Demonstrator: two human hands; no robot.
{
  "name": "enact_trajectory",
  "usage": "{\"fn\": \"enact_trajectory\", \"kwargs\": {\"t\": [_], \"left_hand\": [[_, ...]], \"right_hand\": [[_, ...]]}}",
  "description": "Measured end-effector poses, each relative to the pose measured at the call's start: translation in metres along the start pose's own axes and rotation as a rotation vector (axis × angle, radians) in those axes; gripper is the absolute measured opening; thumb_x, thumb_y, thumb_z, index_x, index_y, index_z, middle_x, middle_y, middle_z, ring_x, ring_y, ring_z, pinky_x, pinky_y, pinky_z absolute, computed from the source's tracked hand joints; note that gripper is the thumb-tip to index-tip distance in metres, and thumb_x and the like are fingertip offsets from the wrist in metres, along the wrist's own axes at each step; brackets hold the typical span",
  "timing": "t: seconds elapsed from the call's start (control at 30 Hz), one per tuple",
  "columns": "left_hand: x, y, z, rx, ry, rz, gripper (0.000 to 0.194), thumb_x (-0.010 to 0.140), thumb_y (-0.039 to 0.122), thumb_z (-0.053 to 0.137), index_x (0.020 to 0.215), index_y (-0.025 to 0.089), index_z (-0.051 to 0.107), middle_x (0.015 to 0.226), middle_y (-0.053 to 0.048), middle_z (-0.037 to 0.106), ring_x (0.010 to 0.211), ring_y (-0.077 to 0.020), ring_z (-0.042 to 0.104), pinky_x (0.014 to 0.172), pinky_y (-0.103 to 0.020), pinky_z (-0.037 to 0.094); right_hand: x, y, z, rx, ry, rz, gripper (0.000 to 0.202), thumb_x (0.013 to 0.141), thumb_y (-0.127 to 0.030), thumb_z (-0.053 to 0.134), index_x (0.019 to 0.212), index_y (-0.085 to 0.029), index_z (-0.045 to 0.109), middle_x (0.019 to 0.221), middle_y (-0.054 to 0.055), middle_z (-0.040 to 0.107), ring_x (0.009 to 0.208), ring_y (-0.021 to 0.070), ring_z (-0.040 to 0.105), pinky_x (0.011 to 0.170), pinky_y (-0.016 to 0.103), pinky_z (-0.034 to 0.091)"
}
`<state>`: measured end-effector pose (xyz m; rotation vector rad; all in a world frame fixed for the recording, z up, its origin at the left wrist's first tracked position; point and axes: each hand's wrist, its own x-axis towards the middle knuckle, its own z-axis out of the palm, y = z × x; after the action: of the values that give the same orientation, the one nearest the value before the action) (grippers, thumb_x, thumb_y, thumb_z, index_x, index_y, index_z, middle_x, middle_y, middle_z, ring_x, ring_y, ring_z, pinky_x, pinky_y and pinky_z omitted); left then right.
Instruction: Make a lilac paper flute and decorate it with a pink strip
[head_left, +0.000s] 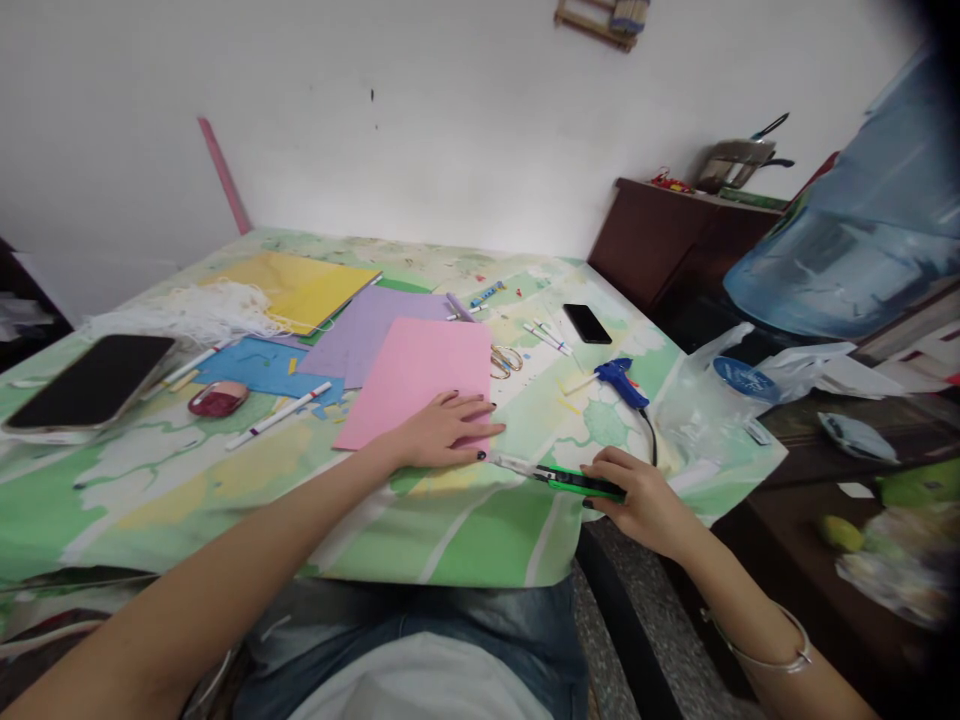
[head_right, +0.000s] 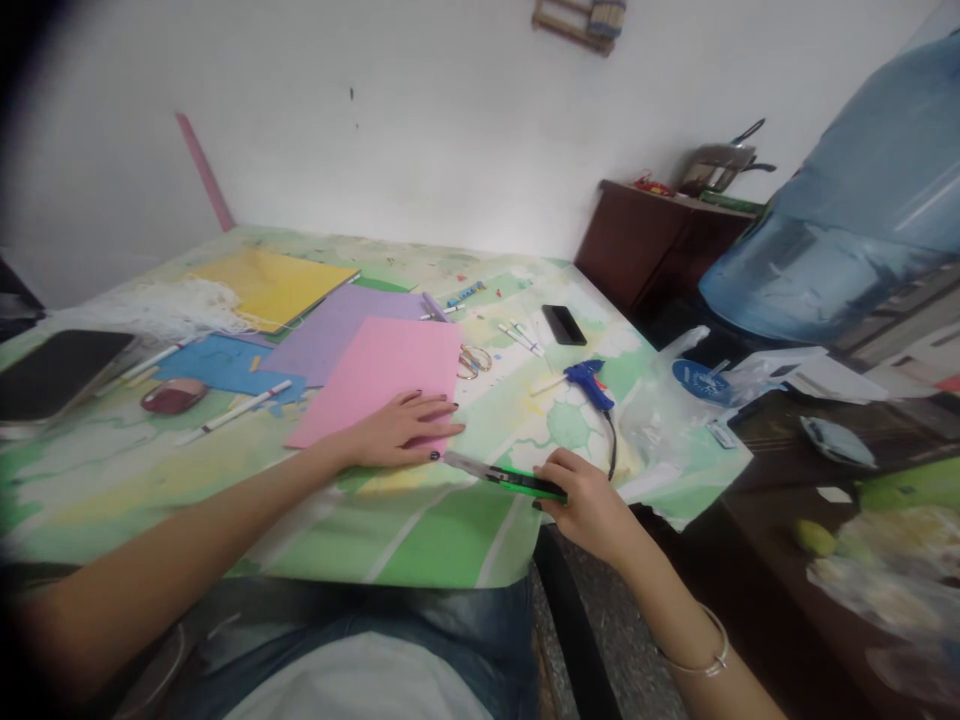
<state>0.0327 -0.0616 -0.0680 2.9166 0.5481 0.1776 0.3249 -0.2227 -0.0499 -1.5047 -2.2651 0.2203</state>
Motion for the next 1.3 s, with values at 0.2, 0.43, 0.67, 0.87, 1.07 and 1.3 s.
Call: {"fn": "enact_trajectory", "kwargs": {"t": [0.2, 0.43, 0.67, 0.87, 1.07, 1.3], "left_hand": [[0.001, 0.0, -0.001, -0.007, -0.022, -0.01, 0.051, 0.09, 0.057, 0.033, 0.138, 0.039, 0.037, 0.151, -0.003, 0.03, 0.139, -0.0259, 0.024, 0.111, -0.048, 0.01], [0.001, 0.0, -0.001, -0.005, -0.028, -0.019, 0.051, 0.09, 0.056, 0.035, 0.138, 0.04, 0.037, 0.15, -0.003, 0.03, 0.139, -0.0254, 0.024, 0.111, -0.049, 0.01], [0.001, 0.0, 0.0, -0.02, -0.012, -0.016, 0.051, 0.089, 0.056, 0.037, 0.138, 0.039, 0.038, 0.151, -0.002, 0.03, 0.139, -0.0259, 0.024, 0.112, -0.048, 0.01], [0.001, -0.001, 0.002, -0.027, -0.002, -0.018, 0.051, 0.089, 0.057, 0.037, 0.137, 0.04, 0.039, 0.15, -0.001, 0.031, 0.139, -0.0264, 0.024, 0.112, -0.048, 0.01], [0.001, -0.002, 0.001, -0.033, -0.003, -0.012, 0.051, 0.089, 0.057, 0.036, 0.137, 0.039, 0.039, 0.15, -0.002, 0.031, 0.139, -0.0268, 0.024, 0.111, -0.048, 0.01], [0.001, -0.003, 0.001, -0.031, -0.003, -0.009, 0.051, 0.089, 0.056, 0.037, 0.137, 0.039, 0.039, 0.15, -0.002, 0.031, 0.139, -0.0267, 0.024, 0.112, -0.048, 0.01]], "right_hand": [[-0.002, -0.004, 0.0, 0.012, -0.022, 0.034, 0.02, 0.078, -0.013, 0.057, 0.096, -0.018, 0.062, 0.09, 0.008, 0.057, 0.079, 0.0196, 0.059, 0.069, 0.032, 0.049], [-0.006, -0.01, 0.003, 0.018, -0.015, 0.06, 0.018, 0.079, -0.014, 0.056, 0.096, -0.018, 0.061, 0.09, 0.009, 0.057, 0.079, 0.0205, 0.058, 0.068, 0.034, 0.049], [-0.012, -0.018, 0.011, 0.024, 0.027, 0.094, 0.017, 0.08, -0.014, 0.056, 0.096, -0.019, 0.06, 0.091, 0.009, 0.056, 0.082, 0.0218, 0.057, 0.071, 0.036, 0.05], [-0.015, -0.019, 0.012, 0.01, 0.037, 0.09, 0.018, 0.08, -0.015, 0.055, 0.097, -0.02, 0.059, 0.089, 0.009, 0.056, 0.081, 0.0219, 0.057, 0.069, 0.036, 0.05], [-0.015, -0.022, 0.013, -0.005, 0.034, 0.118, 0.017, 0.081, -0.017, 0.055, 0.097, -0.02, 0.059, 0.09, 0.009, 0.055, 0.081, 0.023, 0.057, 0.069, 0.037, 0.049], [-0.012, -0.024, 0.014, 0.013, 0.044, 0.096, 0.016, 0.081, -0.016, 0.055, 0.096, -0.02, 0.059, 0.088, 0.008, 0.056, 0.08, 0.0221, 0.057, 0.07, 0.036, 0.049]]}}
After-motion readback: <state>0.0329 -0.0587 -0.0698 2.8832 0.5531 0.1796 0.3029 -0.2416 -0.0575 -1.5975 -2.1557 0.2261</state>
